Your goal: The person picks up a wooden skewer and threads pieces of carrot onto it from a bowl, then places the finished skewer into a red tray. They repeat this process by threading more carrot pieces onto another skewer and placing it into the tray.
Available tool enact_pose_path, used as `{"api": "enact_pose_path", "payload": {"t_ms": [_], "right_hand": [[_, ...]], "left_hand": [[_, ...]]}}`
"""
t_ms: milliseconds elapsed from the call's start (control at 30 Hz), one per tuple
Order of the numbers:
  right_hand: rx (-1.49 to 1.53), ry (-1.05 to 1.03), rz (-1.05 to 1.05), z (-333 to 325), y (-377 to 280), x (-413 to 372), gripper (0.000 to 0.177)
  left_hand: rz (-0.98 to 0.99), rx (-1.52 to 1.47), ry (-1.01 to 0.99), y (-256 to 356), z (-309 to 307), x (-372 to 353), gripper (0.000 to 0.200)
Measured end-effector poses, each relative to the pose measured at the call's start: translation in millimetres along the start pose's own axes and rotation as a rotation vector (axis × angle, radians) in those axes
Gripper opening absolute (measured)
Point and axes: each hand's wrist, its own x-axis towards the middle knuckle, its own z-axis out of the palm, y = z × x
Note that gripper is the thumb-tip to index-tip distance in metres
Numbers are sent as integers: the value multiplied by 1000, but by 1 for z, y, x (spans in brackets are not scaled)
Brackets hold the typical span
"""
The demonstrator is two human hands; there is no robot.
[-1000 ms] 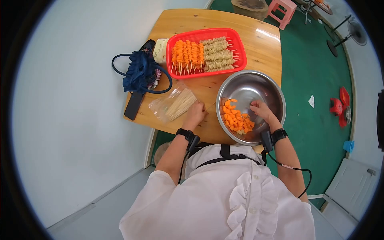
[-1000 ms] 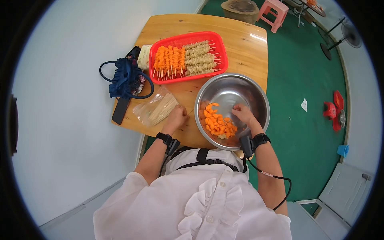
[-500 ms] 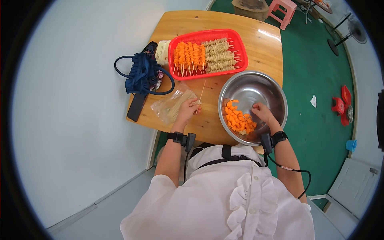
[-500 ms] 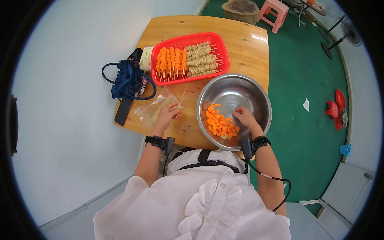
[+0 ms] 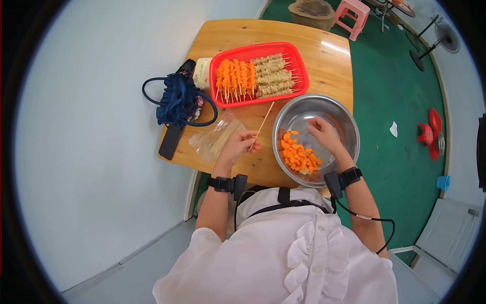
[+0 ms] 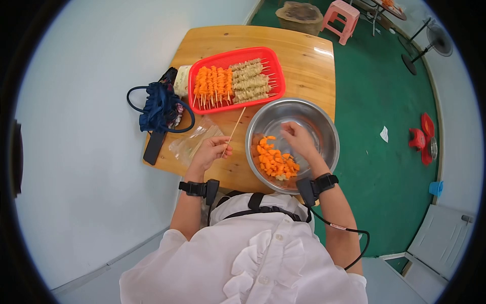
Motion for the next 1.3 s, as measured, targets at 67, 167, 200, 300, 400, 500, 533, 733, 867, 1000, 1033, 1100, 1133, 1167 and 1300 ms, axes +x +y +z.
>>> {"api": "enact_pose_path", "payload": {"t_ms": [67, 167, 200, 300, 400, 500, 533, 733, 867, 1000, 1033, 1100, 1133, 1167, 1300], "right_hand": [[97, -42, -63, 8, -30, -2, 33], [173, -91, -90, 19, -61, -4, 35], [182, -87, -108, 22, -62, -4, 35], [114, 71, -142, 20, -57, -1, 31], [27, 96, -154, 15, -54, 2, 20], [-82, 70, -133, 12, -63, -5, 12], [-125, 67, -120, 11, -66, -8, 11], [-245, 184, -195, 10, -62, -12, 12], [-187, 251, -140, 1, -51, -16, 13], [-232, 202, -99, -5, -41, -26, 13], [-248, 185, -87, -5, -38, -28, 13], [-373, 246, -304, -5, -27, -27, 13], [-441, 283, -413, -5, -24, -30, 13], [-418, 242, -410, -4, -22, -32, 13], [-516, 121, -302, -11, -20, -38, 15]], "left_hand": [[-1, 57, -57, 4, 9, 0, 24], [-6, 140, -106, 14, 24, 1, 24], [-11, 162, -106, 17, 28, 1, 24], [5, 281, -125, 20, 31, 4, 25], [11, 343, -129, 19, 31, 5, 26], [21, 383, -127, 18, 33, 5, 26], [28, 398, -125, 18, 35, 6, 26], [159, 592, 67, 16, 38, 8, 22], [169, 621, 117, 19, 28, 13, 18], [215, 591, 107, 23, 33, 14, 14], [232, 583, 99, 23, 37, 15, 13], [273, 620, 128, 25, 48, 20, 13], [300, 639, 136, 25, 52, 21, 12], [306, 654, 121, 23, 56, 25, 12], [281, 574, 58, 25, 74, 43, 12]]}}
